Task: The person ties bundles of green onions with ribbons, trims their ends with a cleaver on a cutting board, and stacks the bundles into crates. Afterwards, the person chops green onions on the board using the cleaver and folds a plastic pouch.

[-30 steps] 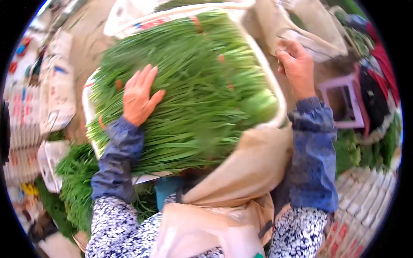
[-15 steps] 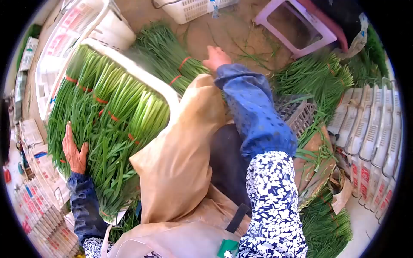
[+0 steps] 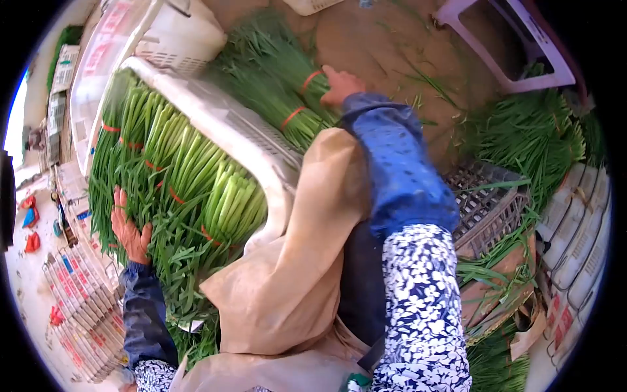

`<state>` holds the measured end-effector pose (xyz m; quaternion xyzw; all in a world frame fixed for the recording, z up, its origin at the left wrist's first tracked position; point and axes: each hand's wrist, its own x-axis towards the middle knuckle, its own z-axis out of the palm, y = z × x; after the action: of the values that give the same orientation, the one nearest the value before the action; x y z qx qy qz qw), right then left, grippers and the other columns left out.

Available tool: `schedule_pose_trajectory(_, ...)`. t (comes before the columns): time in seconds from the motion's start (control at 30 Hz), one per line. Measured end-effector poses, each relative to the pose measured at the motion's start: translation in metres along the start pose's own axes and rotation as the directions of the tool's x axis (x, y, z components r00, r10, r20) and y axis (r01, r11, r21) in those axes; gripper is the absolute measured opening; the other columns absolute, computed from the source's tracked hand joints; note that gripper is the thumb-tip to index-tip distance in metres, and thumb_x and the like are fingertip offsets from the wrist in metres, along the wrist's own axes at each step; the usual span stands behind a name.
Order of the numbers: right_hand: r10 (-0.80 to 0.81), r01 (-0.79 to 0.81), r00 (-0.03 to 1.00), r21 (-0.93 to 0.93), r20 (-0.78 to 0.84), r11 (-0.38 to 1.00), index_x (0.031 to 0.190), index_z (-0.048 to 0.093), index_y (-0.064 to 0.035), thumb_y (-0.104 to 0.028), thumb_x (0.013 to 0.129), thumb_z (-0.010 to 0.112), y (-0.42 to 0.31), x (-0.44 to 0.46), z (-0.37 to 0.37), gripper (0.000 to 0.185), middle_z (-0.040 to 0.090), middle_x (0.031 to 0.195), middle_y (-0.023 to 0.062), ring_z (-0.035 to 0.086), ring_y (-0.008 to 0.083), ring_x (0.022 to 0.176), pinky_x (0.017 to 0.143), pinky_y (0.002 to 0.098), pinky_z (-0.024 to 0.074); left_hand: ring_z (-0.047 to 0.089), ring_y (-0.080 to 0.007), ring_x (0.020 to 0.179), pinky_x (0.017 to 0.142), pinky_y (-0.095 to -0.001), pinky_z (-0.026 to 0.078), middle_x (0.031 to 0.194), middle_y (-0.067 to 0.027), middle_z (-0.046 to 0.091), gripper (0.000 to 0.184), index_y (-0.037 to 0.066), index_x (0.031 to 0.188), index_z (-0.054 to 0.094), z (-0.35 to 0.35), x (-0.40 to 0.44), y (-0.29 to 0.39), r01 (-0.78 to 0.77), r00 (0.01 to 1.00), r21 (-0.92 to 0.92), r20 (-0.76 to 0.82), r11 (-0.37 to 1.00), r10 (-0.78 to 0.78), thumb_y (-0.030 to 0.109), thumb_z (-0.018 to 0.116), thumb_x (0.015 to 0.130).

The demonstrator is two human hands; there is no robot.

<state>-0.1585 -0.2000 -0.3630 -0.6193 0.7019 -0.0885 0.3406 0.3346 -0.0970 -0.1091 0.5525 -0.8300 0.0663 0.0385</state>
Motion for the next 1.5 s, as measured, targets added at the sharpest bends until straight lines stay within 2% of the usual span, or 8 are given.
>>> schedule_pose_trajectory(0.27,0.027,-0.206,0.968,0.728,0.249,0.654,0.113,0.061,0.001,-0.011,0.08,0.067,-0.015,-0.096,-0.203,0.036,0.069,0.095,0.0073,0.065,0.0139,0.079,0.075,0.0301,0.0536,0.04,-0.0362,0.133,0.11,-0.0449,0.031,0.148,-0.0171,0.04,0.088,0.009,0.139,0.05,-0.097,0.048,0.01,0.117,0.916,-0.106,0.397,0.987,-0.066,0.042,0.08,0.064)
schedule_pose_trajectory(0.6,0.025,-0.013,1.0,0.918,0.004,0.395,0.114,0.059,-0.0011,-0.021,0.091,0.059,-0.161,-0.363,-0.295,0.03,0.067,0.105,0.0082,0.067,0.0167,0.086,0.08,0.0314,0.0552,0.042,-0.035,0.131,0.106,-0.043,0.035,0.14,-0.0165,0.047,0.099,0.008,0.142,0.04,-0.12,0.151,0.269,-0.789,0.502,-0.113,-0.685,0.604,0.528,0.019,0.087,0.055)
schedule_pose_trajectory(0.7,-0.271,0.009,0.959,0.95,0.08,0.312,0.121,0.057,0.0019,-0.034,0.095,0.054,-0.215,-0.411,-0.352,0.044,0.064,0.117,0.012,0.064,0.0185,0.099,0.086,0.0323,0.0519,0.055,-0.0276,0.117,0.102,-0.0401,0.042,0.127,-0.0143,0.057,0.078,0.001,0.13,0.049,-0.132,0.149,0.281,-0.706,0.693,-0.702,-0.658,0.094,0.295,0.013,0.084,0.062)
schedule_pose_trajectory(0.77,-0.804,0.235,0.577,0.914,0.143,0.331,0.142,0.042,-0.0025,-0.052,0.099,0.04,-0.24,-0.417,-0.376,0.066,0.055,0.134,0.0143,0.058,0.0253,0.114,0.1,0.0395,0.0443,0.058,-0.0244,0.112,0.099,-0.0392,0.047,0.125,-0.0138,0.059,0.063,-0.002,0.123,0.054,-0.162,0.136,0.27,-0.444,0.83,-0.819,-0.529,-0.363,0.178,0.004,0.079,0.066)
schedule_pose_trajectory(0.83,-0.688,0.419,0.721,0.845,-0.086,0.333,0.139,0.04,-0.0014,-0.047,0.096,0.048,-0.234,-0.43,-0.373,0.063,0.055,0.122,0.0185,0.059,0.0302,0.103,0.09,0.0385,0.0479,0.056,-0.0276,0.115,0.104,-0.0436,0.046,0.126,-0.0165,0.058,0.05,-0.007,0.118,0.057,-0.168,0.129,0.262,-0.246,0.906,-0.655,-0.417,-0.715,0.07,-0.011,0.069,0.069)
schedule_pose_trajectory(0.93,-0.285,0.509,0.86,0.737,-0.423,0.445,0.142,0.029,-0.0011,-0.059,0.098,0.035,-0.201,-0.381,-0.375,0.073,0.055,0.119,0.022,0.063,0.0316,0.094,0.079,0.0329,0.0547,0.056,-0.0272,0.115,0.104,-0.0421,0.045,0.124,-0.0167,0.058,0.045,-0.007,0.117,0.058,-0.157,0.147,0.248,-0.27,0.959,-0.683,-0.132,-0.679,-0.249,-0.002,0.069,0.074)
schedule_pose_trajectory(1.2,-0.558,0.719,0.67,0.242,-0.49,0.651,0.133,0.048,0.0074,-0.052,0.093,0.05,-0.245,-0.334,-0.32,0.071,0.049,0.138,0.0202,0.047,0.0218,0.126,0.101,0.0337,0.0394,0.055,-0.0287,0.119,0.107,-0.0393,0.04,0.128,-0.0193,0.058,0.055,-0.009,0.132,0.049,-0.161,0.096,0.2,-0.198,0.977,-0.585,-0.051,-0.786,-0.208,0.03,0.052,0.094)
schedule_pose_trajectory(1.5,-0.651,0.425,0.745,0.648,0.146,0.633,0.149,0.024,-0.0006,-0.014,0.076,0.076,-0.295,-0.348,-0.211,0.091,0.043,0.142,0.012,0.042,0.0189,0.128,0.108,0.0325,0.0327,0.055,-0.0278,0.121,0.106,-0.0432,0.042,0.128,-0.0115,0.059,0.062,0.002,0.135,0.047,-0.13,0.004,0.21,-0.219,0.974,-0.278,-0.01,-0.935,-0.225,0.024,0.07,0.081)
